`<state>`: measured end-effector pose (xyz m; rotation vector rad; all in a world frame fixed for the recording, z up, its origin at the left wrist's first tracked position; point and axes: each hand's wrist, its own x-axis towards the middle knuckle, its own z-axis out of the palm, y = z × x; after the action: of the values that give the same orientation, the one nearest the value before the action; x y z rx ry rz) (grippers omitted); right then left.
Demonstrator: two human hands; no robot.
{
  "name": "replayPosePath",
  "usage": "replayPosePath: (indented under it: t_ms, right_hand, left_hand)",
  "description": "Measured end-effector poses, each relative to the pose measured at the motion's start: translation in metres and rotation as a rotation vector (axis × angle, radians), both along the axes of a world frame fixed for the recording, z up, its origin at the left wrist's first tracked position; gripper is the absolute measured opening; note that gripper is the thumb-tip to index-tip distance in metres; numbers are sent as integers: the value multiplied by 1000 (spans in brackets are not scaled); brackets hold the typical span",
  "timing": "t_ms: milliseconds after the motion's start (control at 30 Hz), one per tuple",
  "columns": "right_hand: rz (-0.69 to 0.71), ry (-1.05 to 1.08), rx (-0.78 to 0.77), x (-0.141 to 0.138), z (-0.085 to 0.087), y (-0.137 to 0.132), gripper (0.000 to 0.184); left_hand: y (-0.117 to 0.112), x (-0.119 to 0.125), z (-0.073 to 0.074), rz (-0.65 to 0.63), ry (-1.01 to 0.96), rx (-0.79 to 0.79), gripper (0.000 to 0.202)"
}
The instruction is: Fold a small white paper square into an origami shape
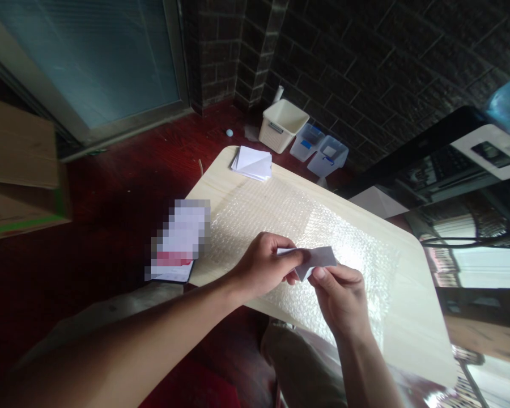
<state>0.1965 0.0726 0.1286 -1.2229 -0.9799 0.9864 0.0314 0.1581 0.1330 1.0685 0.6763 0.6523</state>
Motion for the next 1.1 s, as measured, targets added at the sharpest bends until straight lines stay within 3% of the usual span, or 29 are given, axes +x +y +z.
replayPosePath:
  t_ms: [167,300,733,900,1100]
  right_hand:
    - [-30,0,13,4,-2,-2,17]
    - [-19,-20,-2,6,-4,-3,10]
    - [56,-171,54,5,-1,-4,16]
    - [84,-193,62,2,-2,-5,23]
    - [57,-180,84,3,-2,-4,21]
  left_hand:
    - [0,-1,1,-33,3,-86,20]
    - [1,1,1,-36,-72,-183,20]
    - [1,2,-3,-48,-2,-217,14]
    - [1,2,-4,-30,7,-206,22]
    - [3,0,-3,-105,14,-251,17]
